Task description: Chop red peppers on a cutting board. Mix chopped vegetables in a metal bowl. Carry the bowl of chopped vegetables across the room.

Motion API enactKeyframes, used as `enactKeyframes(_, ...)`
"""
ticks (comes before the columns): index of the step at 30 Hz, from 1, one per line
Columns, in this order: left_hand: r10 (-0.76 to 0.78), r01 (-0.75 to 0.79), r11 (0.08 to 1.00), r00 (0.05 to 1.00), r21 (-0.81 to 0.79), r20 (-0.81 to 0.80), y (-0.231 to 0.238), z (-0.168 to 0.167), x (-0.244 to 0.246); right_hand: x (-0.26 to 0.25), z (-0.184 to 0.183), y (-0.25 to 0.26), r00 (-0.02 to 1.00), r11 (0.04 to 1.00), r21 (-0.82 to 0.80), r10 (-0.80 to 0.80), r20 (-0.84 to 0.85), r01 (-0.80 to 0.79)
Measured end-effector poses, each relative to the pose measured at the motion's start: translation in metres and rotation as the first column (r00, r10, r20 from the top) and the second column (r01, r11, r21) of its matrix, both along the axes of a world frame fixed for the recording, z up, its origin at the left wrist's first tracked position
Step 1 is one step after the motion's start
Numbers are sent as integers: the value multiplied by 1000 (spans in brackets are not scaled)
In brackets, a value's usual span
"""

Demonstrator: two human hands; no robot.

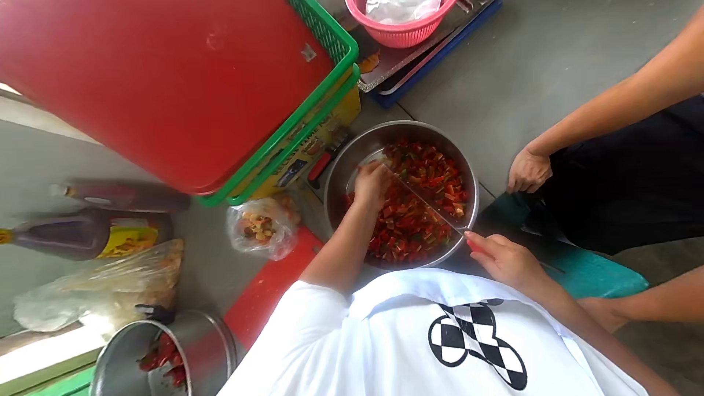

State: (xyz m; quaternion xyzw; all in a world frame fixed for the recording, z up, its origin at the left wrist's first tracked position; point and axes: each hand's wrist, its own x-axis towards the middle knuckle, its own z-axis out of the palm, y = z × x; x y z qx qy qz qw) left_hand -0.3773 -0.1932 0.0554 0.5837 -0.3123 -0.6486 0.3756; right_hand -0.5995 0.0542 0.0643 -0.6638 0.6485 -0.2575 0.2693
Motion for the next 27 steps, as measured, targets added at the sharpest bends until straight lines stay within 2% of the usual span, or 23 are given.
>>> enactKeyframes(6, 31, -22, 993, 996, 113, -82, 17, 12, -2, 3, 0, 1, 1000, 1000, -26, 1, 4, -1)
enactKeyframes(8, -70, 82, 983, 995, 163, -76, 28, 18, -2, 5, 3, -3, 1000, 1000, -8, 3, 15, -3)
enactKeyframes(10, -305, 300, 931, 952, 210, -11, 38, 23, 1, 5, 6, -6, 999, 1000, 29, -4, 32, 3)
enactKeyframes(11, -479, 456, 862, 876, 221, 61, 38, 23, 4, 5, 7, -6, 999, 999, 48, -15, 43, 13)
enactKeyframes(12, -645, 608, 762, 743, 222, 179, 31, 22, 5, 3, 7, -6, 998, 998, 65, -31, 61, 27)
enactKeyframes(13, -746, 728, 654, 577, 204, 334, 19, 20, 4, 1, 7, -5, 995, 996, 73, -52, 86, 45)
enactKeyframes(14, -746, 806, 572, 435, 152, 503, 3, 15, -1, -1, 7, -4, 991, 995, 72, -75, 110, 68)
enactKeyframes(15, -685, 849, 521, 353, 88, 638, -14, 6, -8, -3, 8, -2, 986, 993, 79, -100, 134, 90)
enactKeyframes(17, -562, 870, 492, 308, 10, 768, -45, -17, -33, -7, 7, 1, 977, 988, 77, -141, 161, 130)
enactKeyframes(19, -541, 850, 517, 236, 98, 807, -56, -39, -67, -8, 5, 3, 969, 985, 65, -172, 175, 163)
enactKeyframes(20, -540, 842, 512, 163, 168, 826, -52, -47, -83, -9, 6, 3, 967, 983, 60, -183, 176, 174)
enactKeyframes(22, -518, 871, 425, 10, 246, 856, -30, -51, -105, -10, 6, 3, 964, 980, 37, -201, 172, 198)
enactKeyframes(24, -468, 931, 266, -103, 251, 878, -13, -48, -107, -12, 7, 5, 962, 977, 22, -211, 175, 211)
enactKeyframes(26, -458, 966, 177, -89, 189, 884, -4, -44, -85, -15, 7, 8, 961, 978, 15, -207, 184, 208)
enactKeyframes(27, -471, 968, 188, -63, 169, 880, -1, -39, -67, -16, 7, 9, 962, 979, 6, -201, 186, 203)
